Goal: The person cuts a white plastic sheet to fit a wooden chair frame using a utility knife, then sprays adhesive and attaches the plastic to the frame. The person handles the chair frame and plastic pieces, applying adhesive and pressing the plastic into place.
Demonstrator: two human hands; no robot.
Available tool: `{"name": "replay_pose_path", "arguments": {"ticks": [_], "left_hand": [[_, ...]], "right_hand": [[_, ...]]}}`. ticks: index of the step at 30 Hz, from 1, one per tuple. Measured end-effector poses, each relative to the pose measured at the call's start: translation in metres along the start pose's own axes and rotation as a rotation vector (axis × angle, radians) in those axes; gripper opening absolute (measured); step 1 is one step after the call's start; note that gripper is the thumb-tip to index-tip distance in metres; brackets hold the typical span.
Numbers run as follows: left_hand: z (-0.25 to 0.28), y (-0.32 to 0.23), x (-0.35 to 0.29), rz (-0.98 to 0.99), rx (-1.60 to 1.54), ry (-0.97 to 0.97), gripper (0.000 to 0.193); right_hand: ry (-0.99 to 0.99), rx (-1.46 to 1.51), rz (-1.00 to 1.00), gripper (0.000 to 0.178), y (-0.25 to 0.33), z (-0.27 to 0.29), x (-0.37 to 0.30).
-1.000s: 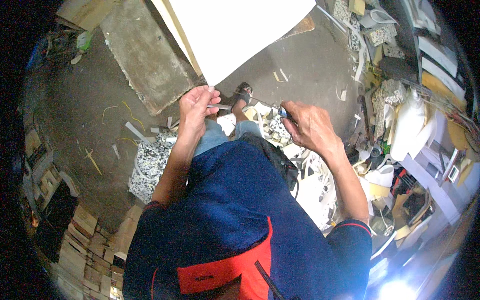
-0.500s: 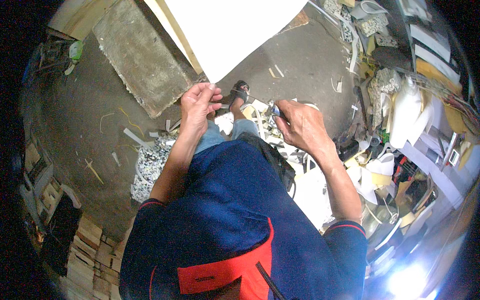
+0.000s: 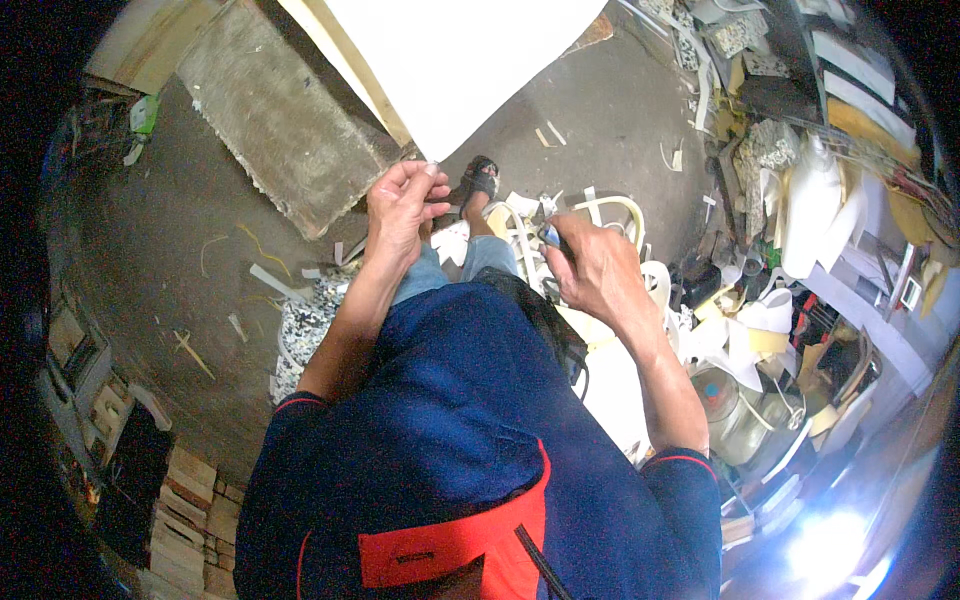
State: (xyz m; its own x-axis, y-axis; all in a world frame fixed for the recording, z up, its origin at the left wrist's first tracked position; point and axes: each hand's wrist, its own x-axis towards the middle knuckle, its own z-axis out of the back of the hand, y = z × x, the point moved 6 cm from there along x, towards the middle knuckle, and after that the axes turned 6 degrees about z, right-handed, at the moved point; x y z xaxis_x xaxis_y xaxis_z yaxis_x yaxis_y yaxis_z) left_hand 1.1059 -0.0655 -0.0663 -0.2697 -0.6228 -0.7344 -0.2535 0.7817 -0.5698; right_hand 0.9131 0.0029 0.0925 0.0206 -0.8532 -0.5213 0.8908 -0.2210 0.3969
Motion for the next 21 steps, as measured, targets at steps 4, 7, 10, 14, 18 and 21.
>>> {"name": "replay_pose_path", "arguments": {"ticks": [4, 7, 10, 14, 18, 21], "left_hand": [[0.000, -0.003, -0.001, -0.012, 0.020, -0.016, 0.017], [0.000, -0.004, -0.002, -0.005, 0.048, -0.002, 0.019], [0.002, -0.006, -0.002, 0.005, 0.069, -0.006, 0.021], [0.003, -0.008, -0.002, 0.007, 0.091, -0.001, 0.021], [0.005, -0.009, -0.003, 0.009, 0.107, 0.014, 0.021], [0.005, -0.010, -0.005, 0.017, 0.125, 0.011, 0.020]], "right_hand": [[-0.046, 0.050, -0.020, 0.027, 0.003, -0.012, -0.009], [-0.038, 0.084, -0.065, 0.028, 0.014, -0.020, -0.003], [-0.078, 0.149, -0.070, 0.026, 0.015, -0.025, -0.006], [-0.093, 0.171, -0.066, 0.025, 0.019, -0.027, -0.008], [-0.083, 0.187, -0.099, 0.024, 0.034, -0.027, 0.007], [-0.106, 0.207, -0.086, 0.023, 0.039, -0.027, 0.011]]}}
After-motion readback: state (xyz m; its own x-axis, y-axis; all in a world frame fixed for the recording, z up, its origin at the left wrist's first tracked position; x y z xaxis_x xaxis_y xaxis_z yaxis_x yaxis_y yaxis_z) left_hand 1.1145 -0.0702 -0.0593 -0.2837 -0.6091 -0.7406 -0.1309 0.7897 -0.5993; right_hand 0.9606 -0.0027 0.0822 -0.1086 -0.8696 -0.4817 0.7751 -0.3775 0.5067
